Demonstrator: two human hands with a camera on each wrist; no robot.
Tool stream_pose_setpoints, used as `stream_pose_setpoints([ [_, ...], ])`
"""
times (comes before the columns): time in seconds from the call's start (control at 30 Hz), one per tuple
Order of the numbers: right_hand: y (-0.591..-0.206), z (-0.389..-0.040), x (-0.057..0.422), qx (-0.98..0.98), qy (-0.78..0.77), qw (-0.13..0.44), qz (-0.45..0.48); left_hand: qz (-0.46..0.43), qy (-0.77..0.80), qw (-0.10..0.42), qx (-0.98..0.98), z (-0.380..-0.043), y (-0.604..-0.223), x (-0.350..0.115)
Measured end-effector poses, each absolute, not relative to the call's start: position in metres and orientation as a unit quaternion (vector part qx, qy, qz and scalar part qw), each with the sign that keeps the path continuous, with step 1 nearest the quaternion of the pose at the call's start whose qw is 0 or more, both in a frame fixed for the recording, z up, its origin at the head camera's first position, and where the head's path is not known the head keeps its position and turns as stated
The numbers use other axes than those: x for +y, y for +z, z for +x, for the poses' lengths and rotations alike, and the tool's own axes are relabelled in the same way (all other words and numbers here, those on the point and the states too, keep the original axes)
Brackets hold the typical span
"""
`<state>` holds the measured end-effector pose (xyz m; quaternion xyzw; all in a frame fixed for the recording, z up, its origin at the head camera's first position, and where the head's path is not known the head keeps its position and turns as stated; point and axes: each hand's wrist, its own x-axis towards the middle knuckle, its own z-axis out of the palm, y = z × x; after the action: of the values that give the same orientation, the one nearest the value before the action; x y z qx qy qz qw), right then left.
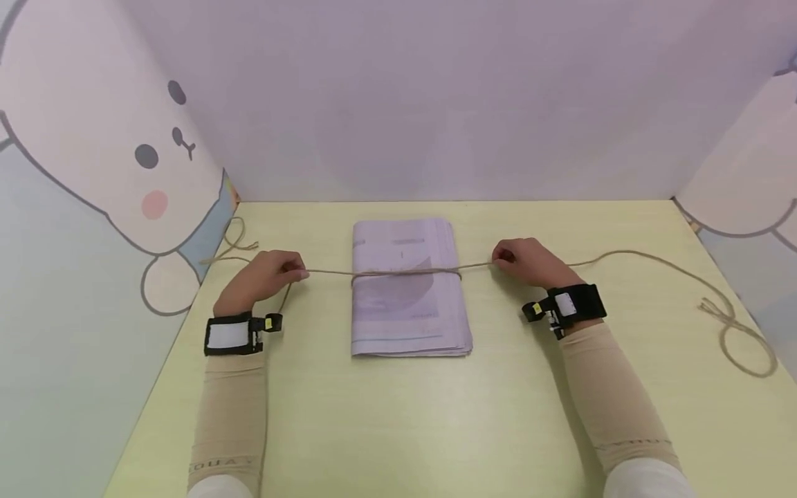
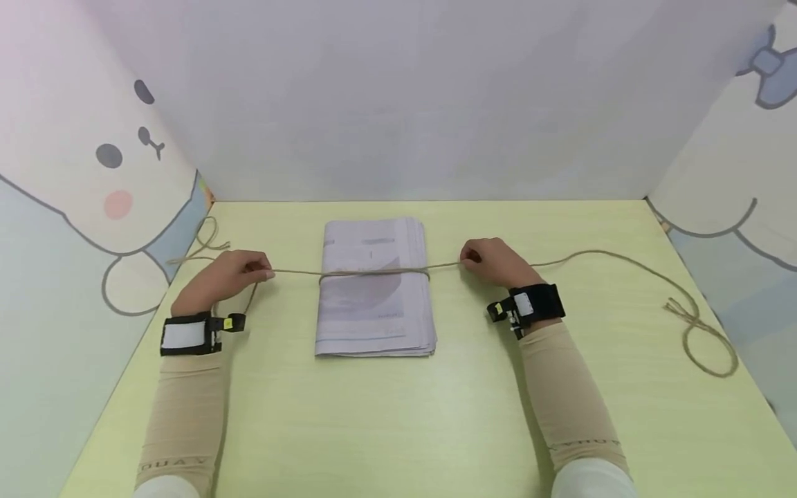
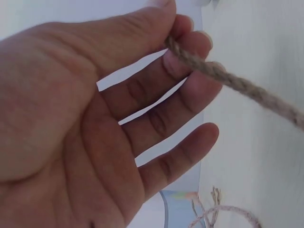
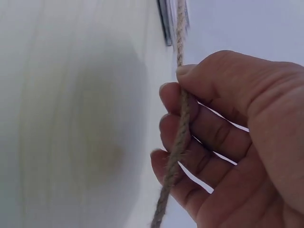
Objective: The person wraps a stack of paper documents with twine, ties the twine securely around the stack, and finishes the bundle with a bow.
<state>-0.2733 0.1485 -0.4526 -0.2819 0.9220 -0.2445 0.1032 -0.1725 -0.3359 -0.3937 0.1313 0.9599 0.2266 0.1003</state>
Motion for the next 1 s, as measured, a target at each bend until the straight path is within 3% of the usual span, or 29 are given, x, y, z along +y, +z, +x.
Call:
stream_pose_setpoints([
  [0.33,-0.450,-0.275,0.163,0.915,-0.243,0.093,-0.309,0.138,0.242,0.120,0.953,-0.167,-0.385,-0.344],
  [0.6,-0.453,-0.276,0.167,0.908,-0.255,0.122,-0.309,0.126,0.224,0.136,0.957,-0.171,-0.404,-0.352],
  [0.9,-0.453,-0.273,0.153,0.916,-0.226,0.115,-0.311,0.086,0.199,0.151,0.964,-0.173,-0.410,-0.332],
  [1.0,-0.448,-0.271,0.151,0.918,-0.227,0.100,-0.309,0.096,0.205,0.127,0.966,-0.173,-0.399,-0.320],
])
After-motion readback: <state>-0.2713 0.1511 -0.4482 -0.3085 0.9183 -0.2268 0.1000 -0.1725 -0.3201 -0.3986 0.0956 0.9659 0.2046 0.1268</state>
